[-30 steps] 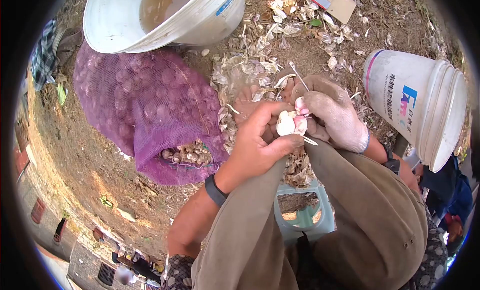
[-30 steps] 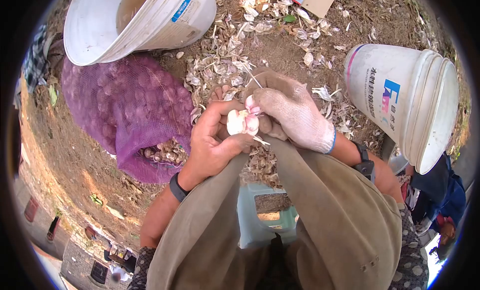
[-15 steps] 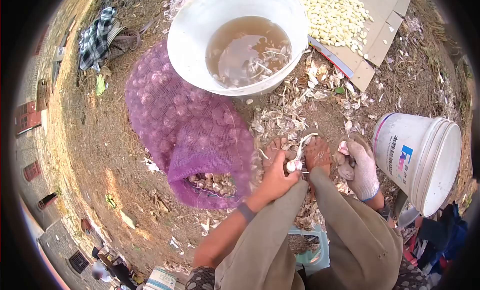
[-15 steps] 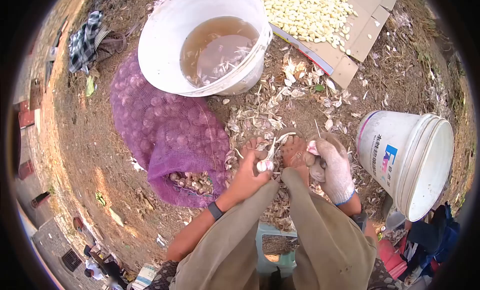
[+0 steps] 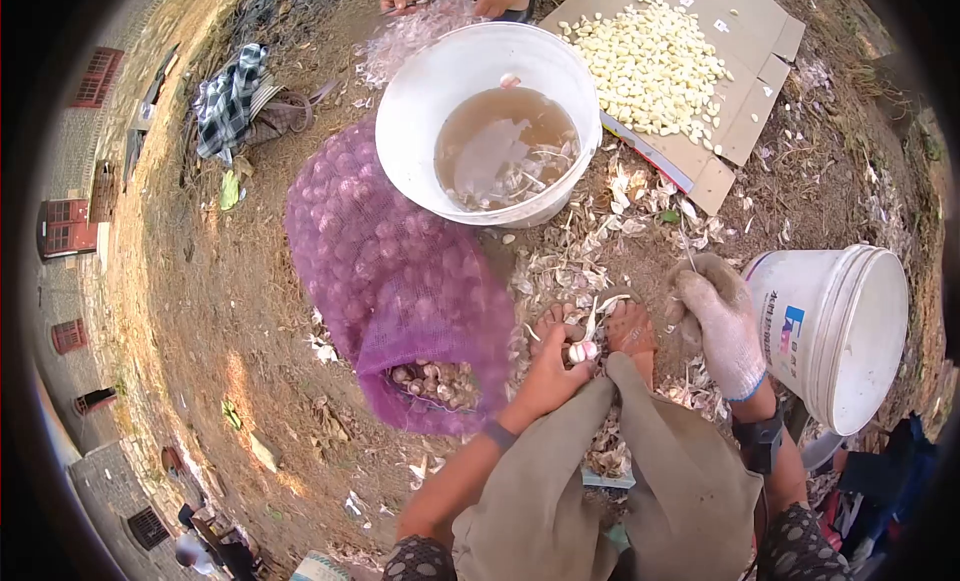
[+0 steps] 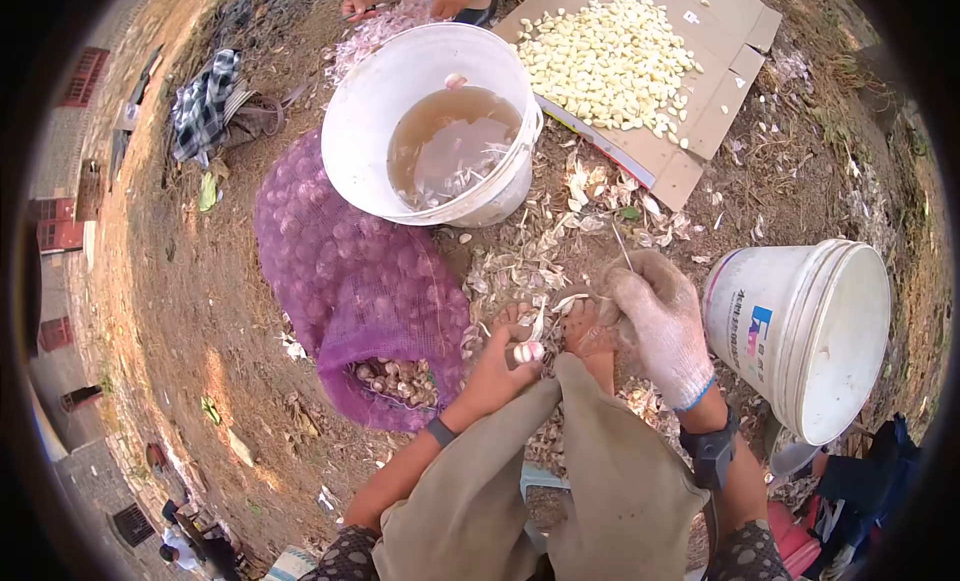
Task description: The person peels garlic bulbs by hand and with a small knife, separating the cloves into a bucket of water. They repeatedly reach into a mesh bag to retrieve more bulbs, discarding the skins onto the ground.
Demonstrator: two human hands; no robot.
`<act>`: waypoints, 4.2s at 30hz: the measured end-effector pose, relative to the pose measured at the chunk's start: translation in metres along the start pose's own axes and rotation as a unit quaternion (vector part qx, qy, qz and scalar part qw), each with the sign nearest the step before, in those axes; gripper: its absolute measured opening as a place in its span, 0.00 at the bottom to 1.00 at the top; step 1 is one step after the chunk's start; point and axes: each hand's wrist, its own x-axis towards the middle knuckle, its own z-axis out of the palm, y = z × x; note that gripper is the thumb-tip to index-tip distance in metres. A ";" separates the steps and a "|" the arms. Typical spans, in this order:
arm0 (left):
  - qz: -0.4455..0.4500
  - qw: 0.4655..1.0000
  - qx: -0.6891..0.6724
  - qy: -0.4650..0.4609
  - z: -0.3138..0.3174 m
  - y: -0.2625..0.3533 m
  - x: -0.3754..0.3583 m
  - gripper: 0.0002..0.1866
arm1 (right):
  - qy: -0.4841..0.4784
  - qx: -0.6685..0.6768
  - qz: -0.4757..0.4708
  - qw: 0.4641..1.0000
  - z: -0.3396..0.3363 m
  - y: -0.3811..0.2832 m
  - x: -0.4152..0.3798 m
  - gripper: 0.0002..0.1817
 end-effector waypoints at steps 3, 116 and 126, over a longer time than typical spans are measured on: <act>0.017 0.994 -0.107 -0.015 -0.007 0.017 0.005 0.28 | 0.012 -0.048 0.035 0.998 -0.019 0.052 -0.002 0.12; 0.096 0.990 0.018 -0.101 0.003 0.066 0.027 0.09 | -0.095 -0.227 -0.086 0.966 -0.020 0.086 0.012 0.14; -0.035 0.951 -0.221 -0.211 -0.002 0.069 0.015 0.06 | -0.203 0.001 0.135 0.970 -0.017 0.090 0.010 0.15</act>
